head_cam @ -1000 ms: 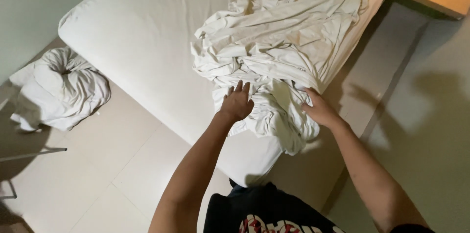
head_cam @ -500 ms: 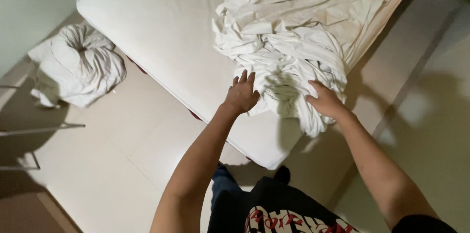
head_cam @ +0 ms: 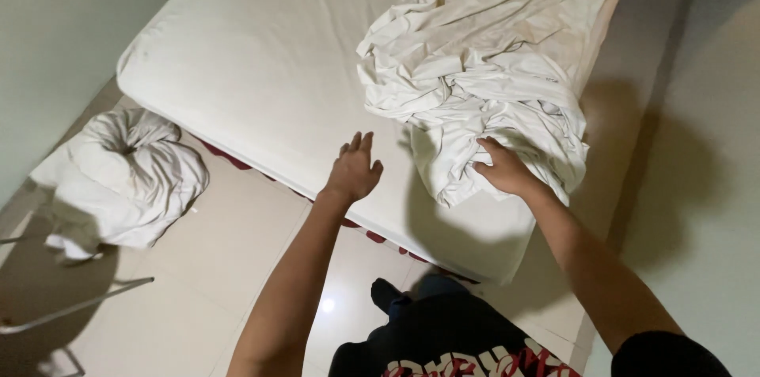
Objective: The person spreads a white sheet over a mattress, smoothing out the fabric by hand. They repeatedly pull, fold, and adjust the sheet to cover the mattress surface, working from the center towards the edges.
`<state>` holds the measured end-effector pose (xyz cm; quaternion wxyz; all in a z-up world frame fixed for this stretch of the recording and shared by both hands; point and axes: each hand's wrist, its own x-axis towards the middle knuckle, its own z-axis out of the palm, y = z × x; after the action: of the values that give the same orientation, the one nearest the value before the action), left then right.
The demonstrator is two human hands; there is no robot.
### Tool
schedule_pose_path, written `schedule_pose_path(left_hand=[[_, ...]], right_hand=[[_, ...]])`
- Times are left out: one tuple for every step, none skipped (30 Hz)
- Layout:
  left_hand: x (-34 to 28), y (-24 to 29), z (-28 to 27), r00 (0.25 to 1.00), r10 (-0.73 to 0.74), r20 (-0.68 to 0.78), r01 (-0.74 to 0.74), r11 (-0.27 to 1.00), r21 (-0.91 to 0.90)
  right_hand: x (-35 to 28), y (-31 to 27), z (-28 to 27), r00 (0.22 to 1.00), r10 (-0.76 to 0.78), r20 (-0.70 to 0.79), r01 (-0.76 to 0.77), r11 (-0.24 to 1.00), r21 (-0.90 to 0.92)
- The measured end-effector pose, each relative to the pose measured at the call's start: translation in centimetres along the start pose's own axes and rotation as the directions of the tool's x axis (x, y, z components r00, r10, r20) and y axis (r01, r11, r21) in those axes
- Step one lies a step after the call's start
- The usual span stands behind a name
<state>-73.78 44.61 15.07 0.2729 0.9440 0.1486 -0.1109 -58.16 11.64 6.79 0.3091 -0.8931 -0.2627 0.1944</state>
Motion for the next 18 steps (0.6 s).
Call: schedule_pose_path(left_hand=[[0.7, -0.9, 0.8, 1.000, 0.004, 0.000, -0.004, 1.000, -0.008], [1.5, -1.7, 1.5, 1.000, 0.025, -0.016, -0.025, 1.000, -0.013], [2.3, -2.6, 2.1, 0.999, 0.042, -0.035, -0.042, 0.999, -0.014], [2.5, -2.0, 2.0, 0.998, 0.042, -0.038, -0.043, 0.999, -0.017], [2.3, -1.8, 1.7, 0.999, 0.043, -0.005, -0.043, 0.999, -0.018], [2.3, -1.4, 1.5, 0.999, 0.043, 0.028, -0.043, 0.999, -0.018], [2.5, -1.2, 0.9, 0.998, 0.047, 0.039, -0.047, 0.999, -0.011], [2.8, -0.9, 0.3, 0.996, 0.035, 0.088, -0.035, 0.999, 0.003], [3.2, -0.3, -0.2, 0.990, 0.028, 0.136, -0.030, 0.999, 0.015], [4.3, -0.3, -0.4, 0.988, 0.037, 0.147, -0.041, 0.999, 0.020], [5.4, -0.2, -0.6, 0.985, 0.040, 0.165, -0.047, 0.998, 0.040], [6.6, 0.0, -0.7, 0.982, 0.042, 0.183, -0.054, 0.997, 0.061], [7.8, 0.6, -0.9, 0.980, 0.054, 0.192, -0.068, 0.996, 0.063], [9.0, 1.3, -1.2, 0.977, 0.064, 0.203, -0.082, 0.993, 0.085], [10.6, 2.0, -1.6, 0.975, 0.076, 0.209, -0.100, 0.989, 0.111], [12.2, 2.8, -1.7, 0.973, 0.091, 0.211, -0.118, 0.986, 0.117], [13.2, 3.5, -1.6, 0.966, 0.111, 0.233, -0.148, 0.978, 0.150], [14.2, 4.4, -1.4, 0.958, 0.130, 0.255, -0.180, 0.967, 0.181]], right_hand=[[0.2, 0.1, 0.1, 1.000, 0.003, -0.001, -0.003, 1.000, -0.008], [0.5, 0.2, 0.1, 1.000, 0.026, 0.002, -0.026, 0.999, -0.031], [1.0, 0.3, 0.3, 0.999, 0.046, 0.005, -0.045, 0.998, -0.050], [1.8, 1.1, 0.1, 0.999, 0.044, 0.004, -0.044, 0.998, -0.054], [2.4, 1.8, 0.6, 0.998, 0.053, -0.016, -0.054, 0.996, -0.071], [3.0, 2.6, 0.9, 0.997, 0.062, -0.036, -0.065, 0.994, -0.088], [3.2, 2.2, 1.1, 0.997, 0.073, -0.038, -0.076, 0.994, -0.079], [3.5, 1.9, 1.3, 0.994, 0.085, -0.061, -0.090, 0.993, -0.079], [3.6, 1.7, 1.1, 0.991, 0.100, -0.089, -0.107, 0.991, -0.083], [4.2, 2.3, 1.4, 0.989, 0.114, -0.095, -0.121, 0.990, -0.078], [4.8, 3.1, 1.7, 0.988, 0.115, -0.104, -0.125, 0.988, -0.089], [5.3, 3.9, 2.0, 0.987, 0.117, -0.113, -0.128, 0.987, -0.101], [5.4, 2.7, 1.2, 0.984, 0.129, -0.122, -0.142, 0.985, -0.099], [5.4, 1.6, 0.4, 0.974, 0.193, -0.115, -0.205, 0.973, -0.109], [6.0, 0.5, -0.6, 0.961, 0.252, -0.115, -0.265, 0.957, -0.117], [7.1, 0.9, -1.2, 0.957, 0.260, -0.130, -0.274, 0.955, -0.110], [7.2, 1.2, -1.4, 0.941, 0.315, -0.122, -0.329, 0.937, -0.117], [7.4, 1.5, -1.7, 0.922, 0.370, -0.114, -0.382, 0.916, -0.123]])
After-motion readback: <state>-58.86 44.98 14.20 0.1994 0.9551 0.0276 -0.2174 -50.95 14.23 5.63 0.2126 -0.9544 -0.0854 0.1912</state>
